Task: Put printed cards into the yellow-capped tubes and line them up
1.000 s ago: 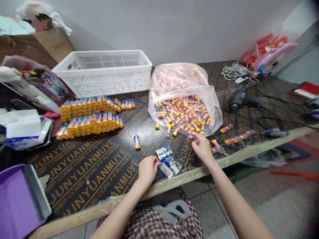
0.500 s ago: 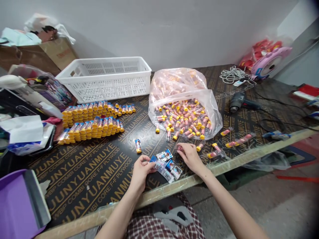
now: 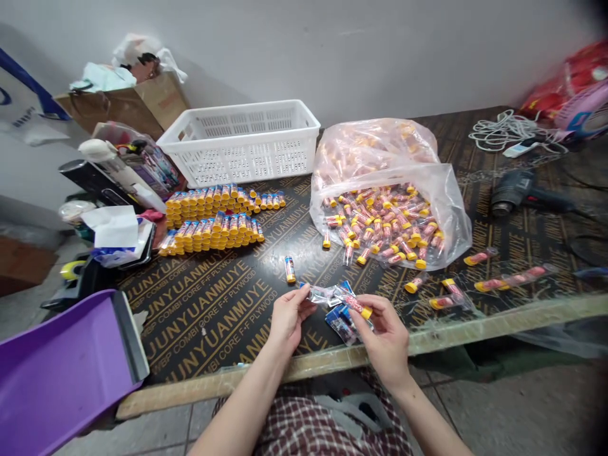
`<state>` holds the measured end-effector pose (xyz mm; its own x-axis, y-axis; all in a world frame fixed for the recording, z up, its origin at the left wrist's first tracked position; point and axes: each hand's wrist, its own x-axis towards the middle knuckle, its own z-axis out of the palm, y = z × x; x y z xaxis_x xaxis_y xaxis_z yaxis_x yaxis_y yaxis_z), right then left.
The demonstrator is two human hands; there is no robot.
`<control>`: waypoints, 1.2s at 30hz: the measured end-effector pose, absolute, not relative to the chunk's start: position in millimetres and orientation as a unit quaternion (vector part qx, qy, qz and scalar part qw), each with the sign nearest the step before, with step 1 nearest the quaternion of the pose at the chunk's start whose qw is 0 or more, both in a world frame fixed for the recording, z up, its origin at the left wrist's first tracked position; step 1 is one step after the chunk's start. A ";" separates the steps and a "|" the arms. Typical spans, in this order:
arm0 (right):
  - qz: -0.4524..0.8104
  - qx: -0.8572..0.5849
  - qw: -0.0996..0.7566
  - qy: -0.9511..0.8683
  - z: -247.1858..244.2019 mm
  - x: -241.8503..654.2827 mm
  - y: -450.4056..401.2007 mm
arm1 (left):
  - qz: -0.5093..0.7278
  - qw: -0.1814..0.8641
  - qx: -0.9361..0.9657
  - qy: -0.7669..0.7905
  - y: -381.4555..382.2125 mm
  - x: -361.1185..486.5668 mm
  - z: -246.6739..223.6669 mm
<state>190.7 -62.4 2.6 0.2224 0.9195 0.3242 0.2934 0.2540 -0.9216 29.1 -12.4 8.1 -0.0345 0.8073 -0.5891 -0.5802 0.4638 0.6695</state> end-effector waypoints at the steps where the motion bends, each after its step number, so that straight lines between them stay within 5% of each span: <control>1: 0.256 -0.540 0.563 -0.572 2.5 190.2 -63.6 | 0.510 0.679 0.104 0.517 -12.4 28.5 8.3; 9: 0.116 -0.476 0.535 -0.688 5.9 184.3 -65.2 | 0.530 0.649 0.115 0.534 -16.7 30.3 9.8; 19: 0.257 -0.434 0.478 -0.720 1.8 185.6 -67.4 | 0.530 0.692 0.180 0.455 -24.5 33.6 21.9; 26: 0.187 -0.438 0.476 -0.739 7.5 192.7 -58.0 | 0.390 0.772 0.286 0.413 -31.8 27.0 29.4; 36: 0.340 -0.367 0.417 -0.759 8.7 194.6 -52.5 | 0.346 0.774 0.312 0.429 -39.3 30.2 32.7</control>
